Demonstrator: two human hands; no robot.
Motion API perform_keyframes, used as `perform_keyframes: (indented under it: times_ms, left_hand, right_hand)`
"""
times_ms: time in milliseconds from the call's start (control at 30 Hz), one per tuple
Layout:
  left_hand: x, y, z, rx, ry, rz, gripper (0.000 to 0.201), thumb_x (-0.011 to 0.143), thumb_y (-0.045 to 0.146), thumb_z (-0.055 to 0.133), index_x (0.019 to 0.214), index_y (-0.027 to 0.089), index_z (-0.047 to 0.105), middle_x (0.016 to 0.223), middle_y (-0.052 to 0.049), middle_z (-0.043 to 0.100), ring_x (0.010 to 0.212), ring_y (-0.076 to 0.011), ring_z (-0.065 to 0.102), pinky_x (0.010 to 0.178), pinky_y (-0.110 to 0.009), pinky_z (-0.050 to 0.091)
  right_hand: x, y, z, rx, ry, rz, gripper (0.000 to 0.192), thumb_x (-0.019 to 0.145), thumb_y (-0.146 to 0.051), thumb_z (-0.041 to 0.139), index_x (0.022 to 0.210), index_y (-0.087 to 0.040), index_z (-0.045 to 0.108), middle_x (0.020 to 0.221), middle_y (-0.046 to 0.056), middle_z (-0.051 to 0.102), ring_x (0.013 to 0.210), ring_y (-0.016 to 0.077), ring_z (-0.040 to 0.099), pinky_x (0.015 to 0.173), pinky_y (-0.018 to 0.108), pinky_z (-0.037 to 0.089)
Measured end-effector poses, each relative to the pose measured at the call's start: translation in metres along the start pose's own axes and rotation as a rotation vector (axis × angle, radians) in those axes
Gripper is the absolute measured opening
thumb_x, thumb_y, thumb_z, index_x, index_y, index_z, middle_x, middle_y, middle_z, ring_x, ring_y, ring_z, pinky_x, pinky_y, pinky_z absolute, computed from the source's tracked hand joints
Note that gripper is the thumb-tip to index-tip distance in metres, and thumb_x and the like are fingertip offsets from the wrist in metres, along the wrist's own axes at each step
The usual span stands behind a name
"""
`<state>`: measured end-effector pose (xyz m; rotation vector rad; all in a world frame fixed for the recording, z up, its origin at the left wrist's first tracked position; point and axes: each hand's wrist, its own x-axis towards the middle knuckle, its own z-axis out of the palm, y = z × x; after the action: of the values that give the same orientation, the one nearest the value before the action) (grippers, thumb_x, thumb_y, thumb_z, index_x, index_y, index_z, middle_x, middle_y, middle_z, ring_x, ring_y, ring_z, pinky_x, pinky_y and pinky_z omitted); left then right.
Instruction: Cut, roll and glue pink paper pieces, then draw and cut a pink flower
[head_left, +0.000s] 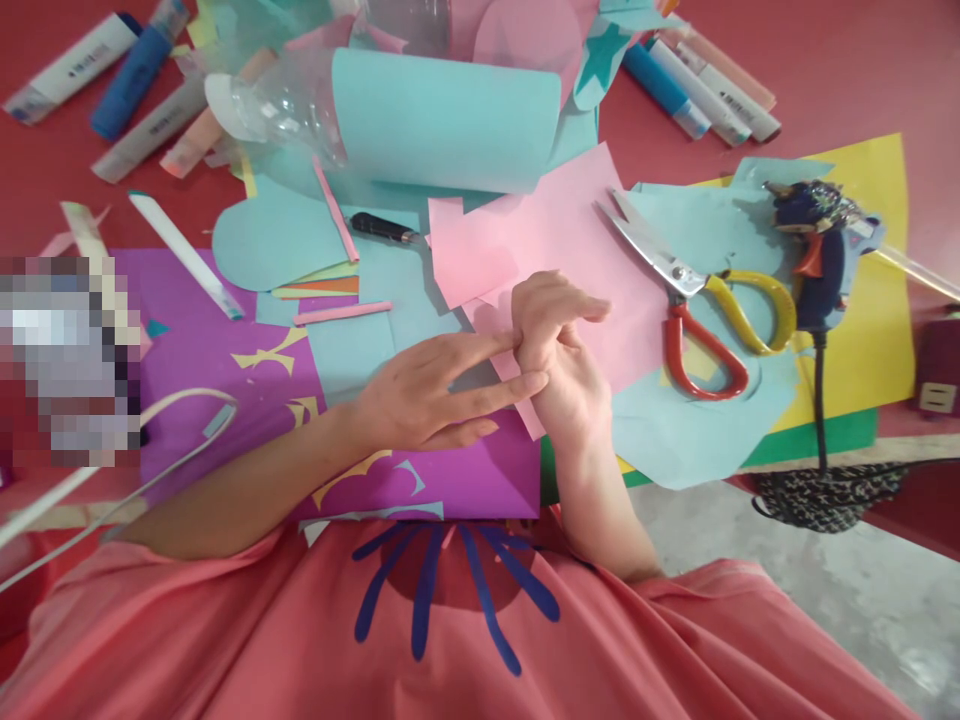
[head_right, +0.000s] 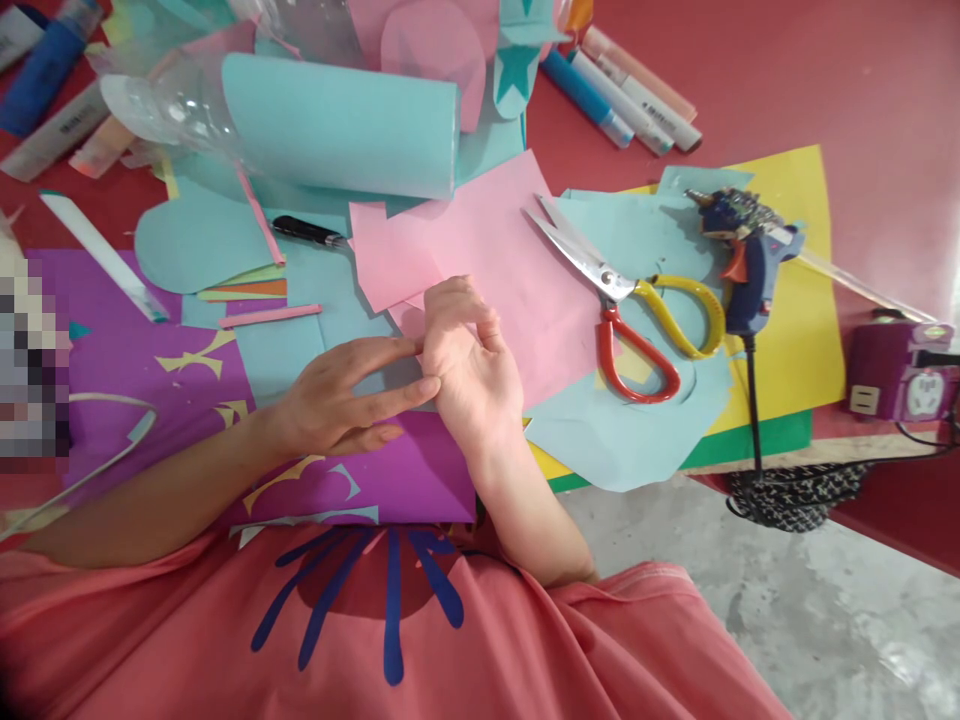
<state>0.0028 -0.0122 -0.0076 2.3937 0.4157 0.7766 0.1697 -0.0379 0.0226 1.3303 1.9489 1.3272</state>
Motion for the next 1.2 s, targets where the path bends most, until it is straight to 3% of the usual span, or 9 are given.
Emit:
perform_keyframes:
  times_ms: [300,500,600,700,767,833,967,1100,1200]
  left_hand:
    - [-0.001,-0.003,0.004,0.089,0.007,0.022,0.051,0.098,0.048,0.037,0.139,0.022,0.051,0.129,-0.014,0.065,0.116,-0.0226,0.064,0.094,-0.037,0.055]
    - [-0.001,-0.003,0.004,0.133,-0.050,0.000,0.052,0.098,0.049,0.037,0.142,0.024,0.048,0.132,-0.012,0.064,0.122,-0.0235,0.062,0.099,-0.039,0.053]
    - [0.001,-0.002,0.004,0.124,0.022,0.091,0.057,0.098,0.040,0.042,0.149,0.016,0.035,0.133,-0.018,0.063,0.124,-0.0244,0.061,0.101,-0.038,0.052]
    - [0.002,-0.001,0.002,0.121,0.073,0.104,0.058,0.098,0.038,0.043,0.150,0.013,0.033,0.135,-0.020,0.061,0.126,-0.0244,0.059,0.102,-0.037,0.051]
    - [0.002,-0.002,-0.002,0.148,0.101,-0.009,0.048,0.099,0.035,0.042,0.143,0.018,0.043,0.134,-0.016,0.063,0.125,-0.0231,0.060,0.102,-0.037,0.051]
    - [0.002,-0.006,-0.006,0.241,0.132,-0.174,0.035,0.098,0.029,0.043,0.130,0.023,0.055,0.130,-0.011,0.066,0.119,-0.0223,0.063,0.100,-0.038,0.051]
    - [0.002,-0.021,-0.012,0.425,0.161,-0.389,0.029,0.095,0.026,0.048,0.122,0.027,0.060,0.133,-0.007,0.064,0.124,-0.0262,0.059,0.103,-0.047,0.047]
    - [0.002,-0.029,-0.011,0.425,0.087,-0.393,0.035,0.095,0.020,0.046,0.127,0.024,0.060,0.134,-0.008,0.064,0.126,-0.0268,0.058,0.104,-0.048,0.047]
    - [0.002,-0.026,-0.010,0.380,0.037,-0.384,0.037,0.095,0.017,0.045,0.128,0.020,0.061,0.132,-0.009,0.066,0.125,-0.0258,0.059,0.103,-0.045,0.048]
  right_hand:
    - [0.000,-0.009,0.014,0.073,0.187,0.018,0.034,0.067,0.006,0.056,0.074,-0.026,0.065,0.072,-0.004,0.066,0.060,0.0113,0.054,0.060,0.019,0.052]
    - [-0.001,0.000,0.008,-0.104,0.085,-0.078,0.035,0.072,0.004,0.056,0.084,-0.025,0.071,0.074,-0.003,0.066,0.062,0.0112,0.055,0.069,0.021,0.051]
    - [-0.007,-0.001,0.019,-0.788,0.097,-0.215,0.031,0.075,-0.001,0.051,0.088,-0.023,0.068,0.074,-0.003,0.062,0.065,0.0110,0.058,0.075,0.023,0.053]
    - [-0.013,-0.001,0.042,-1.953,0.045,-0.329,0.022,0.086,-0.014,0.045,0.096,-0.022,0.063,0.086,0.000,0.064,0.076,0.0113,0.061,0.080,0.025,0.054]
    - [-0.012,0.003,0.057,-2.773,0.033,-0.366,0.024,0.094,-0.028,0.038,0.099,-0.024,0.062,0.088,0.001,0.064,0.078,0.0135,0.060,0.078,0.030,0.054]
    - [-0.007,0.008,0.067,-3.319,0.057,-0.595,0.030,0.096,-0.036,0.033,0.095,-0.025,0.061,0.083,0.002,0.063,0.071,0.0154,0.059,0.069,0.033,0.055]
    - [0.006,0.013,0.070,-3.716,-0.050,-1.187,0.011,0.089,-0.032,0.052,0.090,-0.026,0.061,0.084,0.001,0.062,0.070,0.0160,0.060,0.064,0.031,0.054]
    - [0.008,-0.001,0.071,-4.147,-0.339,-1.031,0.021,0.087,-0.034,0.060,0.106,-0.027,0.066,0.103,0.007,0.067,0.097,0.0240,0.062,0.089,0.042,0.053]
    - [0.006,-0.013,0.076,-4.305,-0.349,-0.946,0.028,0.086,-0.036,0.062,0.110,-0.023,0.067,0.108,0.011,0.065,0.102,0.0288,0.060,0.094,0.050,0.050]
